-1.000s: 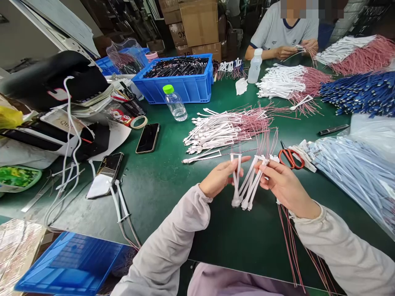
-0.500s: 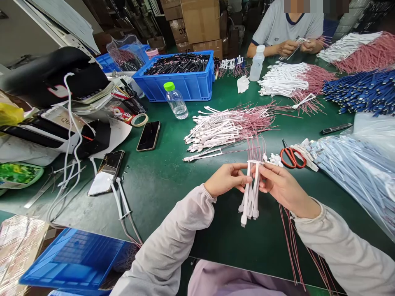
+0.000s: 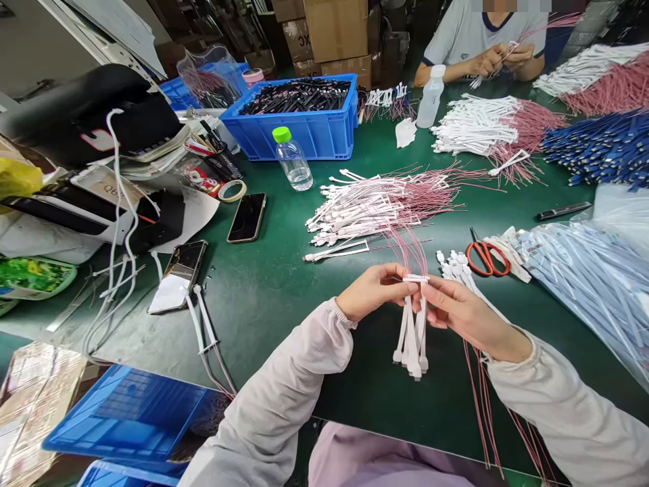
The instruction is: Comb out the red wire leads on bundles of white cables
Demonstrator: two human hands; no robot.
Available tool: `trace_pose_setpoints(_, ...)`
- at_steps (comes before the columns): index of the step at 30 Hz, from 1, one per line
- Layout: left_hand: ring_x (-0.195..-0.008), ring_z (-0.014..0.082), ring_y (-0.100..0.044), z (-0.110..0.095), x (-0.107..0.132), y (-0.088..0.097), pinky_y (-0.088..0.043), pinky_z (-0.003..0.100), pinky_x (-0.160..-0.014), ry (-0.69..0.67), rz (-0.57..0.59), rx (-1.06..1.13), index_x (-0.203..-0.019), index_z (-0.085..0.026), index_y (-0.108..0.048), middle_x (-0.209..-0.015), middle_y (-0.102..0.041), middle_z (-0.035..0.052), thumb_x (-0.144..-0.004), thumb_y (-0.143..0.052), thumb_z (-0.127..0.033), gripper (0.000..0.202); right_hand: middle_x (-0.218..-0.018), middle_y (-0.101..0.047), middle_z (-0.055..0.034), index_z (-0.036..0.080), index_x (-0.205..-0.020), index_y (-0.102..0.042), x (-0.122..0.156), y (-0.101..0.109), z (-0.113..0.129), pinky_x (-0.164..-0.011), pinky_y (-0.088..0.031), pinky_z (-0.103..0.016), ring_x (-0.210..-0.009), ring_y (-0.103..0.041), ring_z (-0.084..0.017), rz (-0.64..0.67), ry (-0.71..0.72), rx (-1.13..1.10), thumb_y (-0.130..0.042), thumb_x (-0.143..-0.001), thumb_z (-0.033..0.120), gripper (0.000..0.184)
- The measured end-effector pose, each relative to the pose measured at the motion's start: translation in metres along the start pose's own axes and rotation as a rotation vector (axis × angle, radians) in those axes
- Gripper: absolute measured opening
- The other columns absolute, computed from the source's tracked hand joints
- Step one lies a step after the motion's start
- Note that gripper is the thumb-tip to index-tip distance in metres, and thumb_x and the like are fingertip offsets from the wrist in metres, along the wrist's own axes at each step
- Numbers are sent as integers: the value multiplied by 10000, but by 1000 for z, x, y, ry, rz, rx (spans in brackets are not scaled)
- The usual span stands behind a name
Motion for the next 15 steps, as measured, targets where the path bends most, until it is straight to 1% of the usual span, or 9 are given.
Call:
trace_pose_setpoints(3, -629, 63, -536, 0, 0, 5, -396, 197, -588, -9, -53, 108, -809, -130, -513, -706, -573, -12, -690, -736, -381, 356, -760, -612, -20, 181, -1093, -538, 1, -12, -9, -427, -225, -220, -453, -352, -61, 119, -59, 128, -592, -865, 456, 361)
trace_pose_setpoints(5, -618, 57, -534, -1, -1, 9, -372, 184, -563, -29, -78, 188, -820, -145, -490, -700, -586, -17, -679, -751, -365, 369, -768, -658, -52, 154, -1084, -502, 2, -18, -18, -427, -227, -228, -420, -339, -60, 195, -99, 216, -506, -910, 478, 367)
trace_pose_setpoints(7, -657, 73, -568, -3, -1, 11, -360, 179, -562, -52, -69, 254, -878, -163, -472, -737, -633, 4, -661, -775, -334, 410, -792, -685, -84, 145, -1018, -491, 4, -23, -25, -435, -256, -234, -406, -351, -62, 247, -132, 274, -413, -941, 500, 371)
trace_pose_setpoints(10, -752, 100, -606, -2, -3, 9, -371, 185, -595, -61, -19, 313, -974, -178, -486, -844, -679, 44, -632, -804, -285, 479, -818, -688, -83, 164, -931, -487, 7, -24, -29, -448, -307, -241, -400, -376, -65, 266, -151, 326, -386, -941, 524, 374)
trace_pose_setpoints(12, -754, 101, -607, 2, -4, 9, -369, 188, -596, -38, 0, 315, -956, -166, -529, -856, -683, 51, -616, -815, -275, 457, -806, -677, -59, 178, -900, -498, 8, -22, -27, -472, -349, -252, -407, -402, -71, 248, -138, 370, -409, -928, 535, 369)
trace_pose_setpoints(13, -743, 101, -606, 5, -4, 9, -363, 189, -589, -21, 5, 307, -928, -156, -550, -852, -685, 55, -608, -819, -277, 435, -742, -661, -34, 184, -878, -504, 8, -21, -25, -484, -361, -256, -413, -412, -78, 234, -131, 403, -428, -920, 535, 361)
trace_pose_setpoints(15, -731, 104, -608, 9, -5, 10, -350, 189, -577, 6, 7, 289, -883, -140, -574, -853, -693, 68, -592, -828, -280, 411, -581, -578, 19, 194, -836, -512, 8, -16, -24, -483, -356, -255, -421, -415, -93, 198, -131, 470, -463, -907, 527, 344)
Point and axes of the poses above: each hand's wrist, its own x-axis away from the middle knuckle, its own y-axis out of the back of the hand, z = x × y, the point moved 10 cm from there along -x, towards the middle knuckle
